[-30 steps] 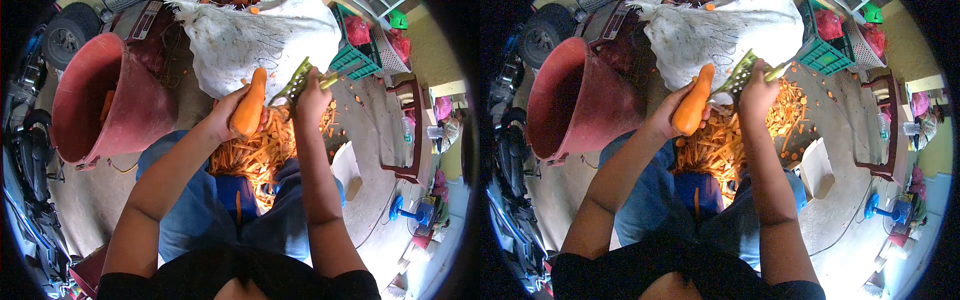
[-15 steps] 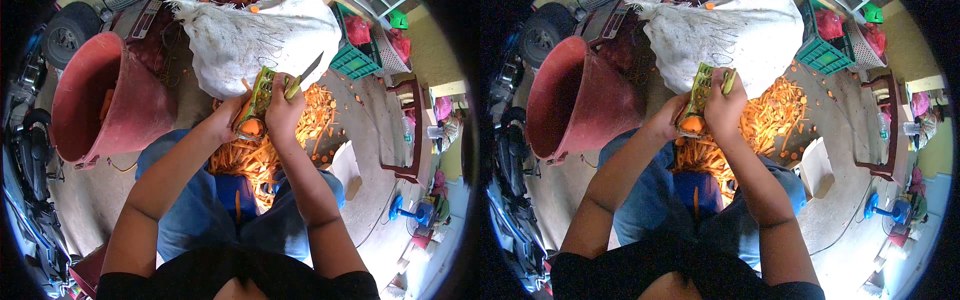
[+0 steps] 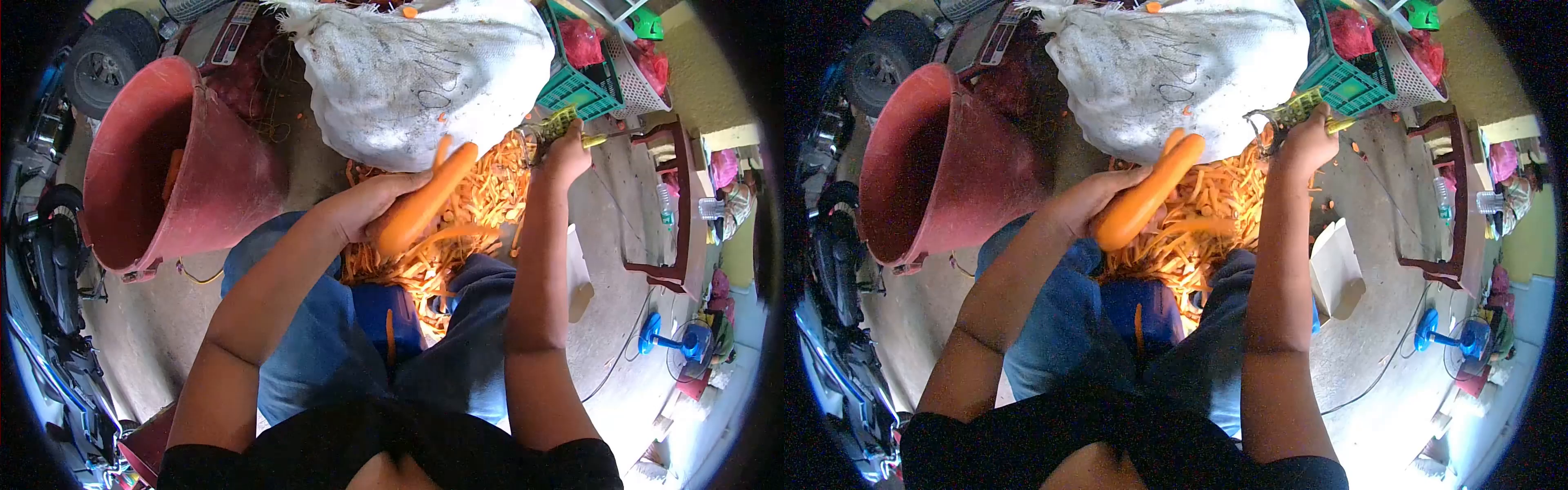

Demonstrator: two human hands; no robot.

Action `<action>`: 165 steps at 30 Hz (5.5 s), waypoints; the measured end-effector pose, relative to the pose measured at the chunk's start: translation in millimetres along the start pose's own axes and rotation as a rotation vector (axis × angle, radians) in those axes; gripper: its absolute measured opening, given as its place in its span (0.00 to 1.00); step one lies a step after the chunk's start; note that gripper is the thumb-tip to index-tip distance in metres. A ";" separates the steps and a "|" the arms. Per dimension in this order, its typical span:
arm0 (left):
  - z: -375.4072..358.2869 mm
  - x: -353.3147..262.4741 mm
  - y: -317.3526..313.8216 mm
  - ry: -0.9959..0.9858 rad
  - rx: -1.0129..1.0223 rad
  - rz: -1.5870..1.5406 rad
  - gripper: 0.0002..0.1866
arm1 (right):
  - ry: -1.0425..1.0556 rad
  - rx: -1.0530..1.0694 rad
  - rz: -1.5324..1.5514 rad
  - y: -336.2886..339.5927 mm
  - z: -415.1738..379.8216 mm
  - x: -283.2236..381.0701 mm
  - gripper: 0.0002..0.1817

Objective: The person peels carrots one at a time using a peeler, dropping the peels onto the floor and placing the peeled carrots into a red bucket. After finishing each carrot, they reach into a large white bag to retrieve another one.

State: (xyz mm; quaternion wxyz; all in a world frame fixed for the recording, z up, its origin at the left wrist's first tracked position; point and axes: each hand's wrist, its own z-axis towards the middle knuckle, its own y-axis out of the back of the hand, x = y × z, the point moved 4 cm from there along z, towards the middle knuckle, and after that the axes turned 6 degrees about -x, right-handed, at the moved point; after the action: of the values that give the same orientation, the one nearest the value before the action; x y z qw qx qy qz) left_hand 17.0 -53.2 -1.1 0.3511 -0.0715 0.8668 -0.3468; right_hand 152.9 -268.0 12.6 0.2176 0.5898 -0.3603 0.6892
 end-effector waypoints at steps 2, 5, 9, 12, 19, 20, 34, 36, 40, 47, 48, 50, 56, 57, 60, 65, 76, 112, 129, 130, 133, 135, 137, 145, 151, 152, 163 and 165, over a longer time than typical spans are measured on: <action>9.2 -2.8 11.9 -0.094 -0.077 -0.042 0.23 | -0.028 0.040 0.033 -2.5 -8.2 6.1 0.12; 10.0 -13.2 18.7 -0.093 -0.191 -0.006 0.23 | -0.054 0.072 0.107 -12.6 -28.2 11.6 0.12; 14.9 -15.0 24.0 -0.082 0.029 -0.199 0.18 | -0.075 0.265 0.003 -25.9 -62.4 11.5 0.12; 22.6 -9.0 31.8 -0.125 -0.261 -0.096 0.19 | -0.061 0.407 -0.182 -33.3 -99.5 18.3 0.11; 24.5 -6.1 30.6 -0.185 -0.338 -0.204 0.16 | -0.073 0.540 -0.093 -35.2 -122.8 9.4 0.11; 29.8 -5.2 39.1 -0.204 -0.323 -0.195 0.16 | -0.077 0.556 -0.131 -34.8 -124.9 8.8 0.11; 30.4 2.6 17.8 -0.334 -0.043 -0.531 0.15 | 0.063 0.630 -0.246 -30.9 -150.9 15.7 0.11; 30.1 4.4 17.1 -0.270 -0.245 -0.510 0.15 | 0.138 0.616 -0.280 -32.9 -145.9 11.6 0.11; 36.9 -3.2 23.1 -0.340 -0.108 -0.535 0.15 | 0.112 0.547 -0.325 -32.0 -135.1 7.4 0.10; 20.2 3.3 20.4 -0.277 -0.275 -0.007 0.18 | 0.365 0.337 -0.469 -29.2 -90.4 -11.1 0.13; 16.5 8.8 16.8 -0.236 -0.276 0.027 0.18 | 0.348 0.281 -0.487 -27.3 -75.9 -3.9 0.14; 9.0 4.1 2.3 -0.216 -0.280 0.077 0.18 | 0.334 0.180 -0.563 -24.2 -53.2 6.7 0.11; 5.7 -3.8 0.6 -0.180 -0.188 0.139 0.18 | 0.398 0.085 -0.484 -18.9 -35.7 10.3 0.13; 5.8 -1.2 0.9 -0.174 -0.117 0.238 0.18 | 0.444 0.017 -0.517 -15.1 -23.9 6.3 0.13; 1.6 3.8 -1.2 -0.163 -0.067 0.281 0.19 | 0.075 -0.035 -0.071 -7.1 0.0 -3.8 0.13; 14.9 -3.9 19.3 -0.196 -0.207 -0.024 0.19 | 0.182 0.209 -0.019 -21.9 -37.6 18.1 0.12; 29.6 -5.9 35.3 -0.201 -0.194 -0.144 0.18 | 0.064 0.370 -0.139 -33.2 -79.6 8.3 0.12; 19.0 14.3 4.4 -0.040 -0.108 0.045 0.21 | 0.148 0.024 -0.318 -4.7 -7.4 -11.7 0.15; 24.1 5.6 16.6 -0.120 -0.252 -0.148 0.20 | 0.481 0.434 -0.427 -33.1 -115.0 2.2 0.12; 20.6 10.1 10.1 -0.044 -0.196 -0.037 0.20 | 0.406 0.353 -0.515 -31.2 -95.8 2.8 0.11; 18.2 13.5 2.0 -0.075 -0.149 0.002 0.20 | 0.481 0.141 -0.552 -23.6 -52.2 8.7 0.09; 21.8 10.2 5.3 -0.068 -0.119 0.065 0.21 | 0.547 0.108 -0.581 -21.4 -42.1 9.5 0.10; 22.0 8.2 4.4 -0.048 -0.126 0.043 0.21 | 0.554 0.091 -0.583 -21.3 -39.8 4.1 0.11; 8.9 10.2 1.1 -0.062 0.065 0.102 0.21 | 0.259 -0.025 -0.429 -10.3 -19.2 5.4 0.14; 29.9 -1.0 26.1 -0.150 -0.230 -0.090 0.17 | 0.338 0.454 -0.378 -33.3 -102.8 9.2 0.14; 29.8 -1.4 29.2 -0.130 -0.360 -0.126 0.15 | 0.269 0.506 -0.379 -34.0 -115.7 5.1 0.13; 31.4 -2.6 25.5 -0.227 -0.340 -0.209 0.15 | 0.289 0.608 -0.505 -33.8 -141.6 8.1 0.11; 35.3 4.3 28.9 -0.091 -0.214 0.017 0.15 | 0.360 0.549 -0.477 -35.5 -122.1 -3.0 0.12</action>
State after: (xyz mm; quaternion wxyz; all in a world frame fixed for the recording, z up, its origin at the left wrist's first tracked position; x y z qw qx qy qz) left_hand 40.6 -52.6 -40.5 0.3834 -0.1173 0.8826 -0.2456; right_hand 99.2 -152.7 12.7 0.2654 0.5628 0.0276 0.7823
